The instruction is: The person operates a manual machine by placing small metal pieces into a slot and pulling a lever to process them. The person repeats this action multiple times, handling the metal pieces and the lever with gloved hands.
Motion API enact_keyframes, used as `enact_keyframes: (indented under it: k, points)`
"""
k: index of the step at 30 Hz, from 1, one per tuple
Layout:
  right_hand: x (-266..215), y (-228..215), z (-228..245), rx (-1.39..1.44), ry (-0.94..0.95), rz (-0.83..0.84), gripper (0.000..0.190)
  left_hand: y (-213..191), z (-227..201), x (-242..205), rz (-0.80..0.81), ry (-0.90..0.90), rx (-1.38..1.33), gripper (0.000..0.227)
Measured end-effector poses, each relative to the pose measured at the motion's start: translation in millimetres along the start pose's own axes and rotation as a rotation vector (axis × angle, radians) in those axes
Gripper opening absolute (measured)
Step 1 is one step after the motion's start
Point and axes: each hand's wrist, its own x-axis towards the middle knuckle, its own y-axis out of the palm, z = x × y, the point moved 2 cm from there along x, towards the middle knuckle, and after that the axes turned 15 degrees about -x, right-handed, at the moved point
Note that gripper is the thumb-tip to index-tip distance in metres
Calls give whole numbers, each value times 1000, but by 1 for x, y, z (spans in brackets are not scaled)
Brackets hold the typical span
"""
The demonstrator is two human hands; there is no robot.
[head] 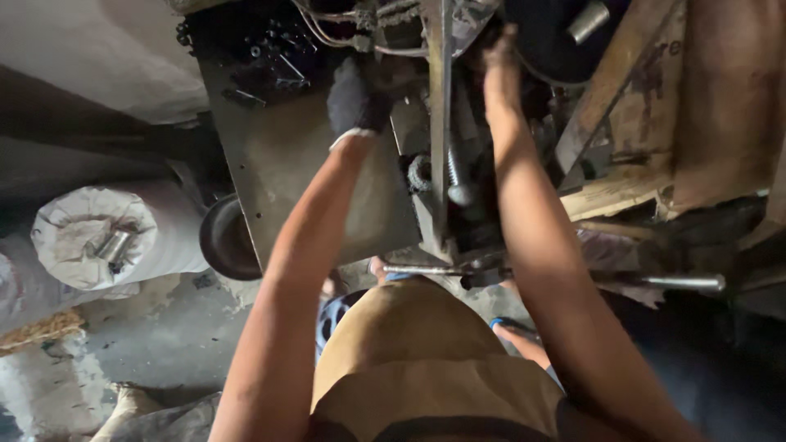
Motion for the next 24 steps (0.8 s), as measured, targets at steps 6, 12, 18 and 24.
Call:
enact_keyframes:
  k: [6,12,18,24]
  points:
    - [-232,-47,71,-206,-107,-223,73,-82,60,-81,-21,340,-47,66]
    - [-322,-37,76,-427,-465,-80,32,-125,109,-162,-26,476,-61,83]
    - [-318,-31,74,-786,-488,-246,27,-132,108,-116,220,628,-110,126]
    - [-317,-30,62,-919,-414,-326,39,-90,65,-101,268,617,250,110]
